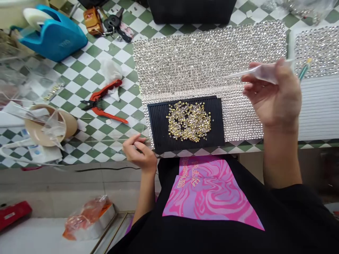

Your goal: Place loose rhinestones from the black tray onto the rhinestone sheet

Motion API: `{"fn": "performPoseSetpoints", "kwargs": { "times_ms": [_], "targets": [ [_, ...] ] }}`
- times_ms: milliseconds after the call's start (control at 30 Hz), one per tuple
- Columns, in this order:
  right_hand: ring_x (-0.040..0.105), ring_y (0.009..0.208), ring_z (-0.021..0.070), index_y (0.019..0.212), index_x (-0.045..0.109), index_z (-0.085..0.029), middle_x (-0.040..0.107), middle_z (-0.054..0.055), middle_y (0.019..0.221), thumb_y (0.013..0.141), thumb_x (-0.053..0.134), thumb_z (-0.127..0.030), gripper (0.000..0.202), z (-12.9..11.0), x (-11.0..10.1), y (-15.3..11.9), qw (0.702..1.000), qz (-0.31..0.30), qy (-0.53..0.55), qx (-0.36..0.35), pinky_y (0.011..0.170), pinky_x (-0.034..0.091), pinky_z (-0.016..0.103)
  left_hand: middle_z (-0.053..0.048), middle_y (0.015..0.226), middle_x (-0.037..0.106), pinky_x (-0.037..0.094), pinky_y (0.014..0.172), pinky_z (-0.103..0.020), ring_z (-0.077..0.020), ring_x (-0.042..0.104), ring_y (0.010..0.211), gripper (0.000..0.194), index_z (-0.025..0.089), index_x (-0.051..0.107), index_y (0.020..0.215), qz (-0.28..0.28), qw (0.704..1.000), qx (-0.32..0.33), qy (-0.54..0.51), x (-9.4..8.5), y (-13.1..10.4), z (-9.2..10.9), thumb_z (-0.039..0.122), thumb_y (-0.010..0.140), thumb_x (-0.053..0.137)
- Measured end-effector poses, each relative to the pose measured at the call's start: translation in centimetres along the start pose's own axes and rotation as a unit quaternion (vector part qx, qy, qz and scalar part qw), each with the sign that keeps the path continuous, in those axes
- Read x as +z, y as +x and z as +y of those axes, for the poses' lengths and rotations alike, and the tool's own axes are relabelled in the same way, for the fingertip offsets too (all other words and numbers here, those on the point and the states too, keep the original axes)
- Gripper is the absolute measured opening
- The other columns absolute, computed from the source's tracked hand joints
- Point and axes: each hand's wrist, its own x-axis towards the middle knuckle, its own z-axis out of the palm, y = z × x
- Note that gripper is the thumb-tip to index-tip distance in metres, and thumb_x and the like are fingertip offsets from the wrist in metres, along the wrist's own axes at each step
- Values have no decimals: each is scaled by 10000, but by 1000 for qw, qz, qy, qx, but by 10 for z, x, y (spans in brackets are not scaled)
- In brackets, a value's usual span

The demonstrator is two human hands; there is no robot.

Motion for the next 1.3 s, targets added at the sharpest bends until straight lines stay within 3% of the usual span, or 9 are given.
{"fn": "performPoseSetpoints", "kwargs": {
  "times_ms": [233,400,567,700,800,900,967,1067,1300],
  "targets": [
    [682,601,128,892,732,-120,739,42,749,729,768,-604,511,28,83,8,991,-134,-10,11,614,608,273,-54,800,620,478,829,-353,-179,608,778,288,167,601,1008,-17,1000,-6,-4,-2,-5,-4,284,990,338],
    [694,634,130,1073,700,-136,745,22,773,808,728,-540,484,47,107,13,984,-180,7,-1,650,619,296,-68,863,662,449,861,-364,-191,621,837,244,170,601,1099,-43,993,109,-8,-9,0,-3,193,971,395],
    [704,709,161,1032,731,-221,748,23,837,880,637,-519,347,39,95,4,985,-165,-42,-29,727,626,361,-136,1167,675,428,987,-375,-225,621,1102,391,153,539,1314,-120,971,204,-45,-18,13,9,142,930,467],
    [715,806,189,929,752,-362,736,-29,1086,892,618,-443,161,34,66,-21,987,-50,-103,-112,837,605,416,-171,1476,507,337,1176,-419,-243,440,1414,519,138,411,1471,-225,952,192,-83,-20,19,18,169,953,426],
    [713,697,179,919,775,-292,750,2,1002,919,590,-364,198,42,45,-50,975,42,-131,-176,830,591,435,-184,1557,412,301,1221,-443,-243,324,1499,581,117,313,1533,-268,938,201,-86,-19,18,20,169,962,407],
    [718,697,172,960,769,-275,752,4,970,914,583,-354,207,56,33,-75,967,86,-157,-181,784,604,412,-190,1582,376,308,1223,-461,-255,301,1514,608,116,267,1557,-283,933,210,-76,-18,16,18,178,966,398],
    [729,748,181,998,762,-294,752,-7,962,913,572,-388,228,65,30,-85,960,98,-184,-185,926,589,481,-188,1591,364,312,1223,-458,-257,299,1517,617,123,251,1566,-285,932,214,-72,-17,15,17,177,967,392],
    [736,888,204,1037,757,-303,753,-13,978,928,550,-390,249,71,33,-90,954,83,-201,-207,1114,477,574,-191,1594,357,306,1226,-443,-252,287,1522,625,121,240,1571,-284,932,215,-70,-17,15,16,171,967,394],
    [725,982,207,1053,749,-316,755,-16,984,953,509,-369,266,72,40,-95,948,63,-211,-228,1150,461,571,-195,1592,359,322,1216,-458,-236,280,1526,645,146,187,1588,-280,934,211,-70,-18,10,16,165,972,377]
  ]
}}
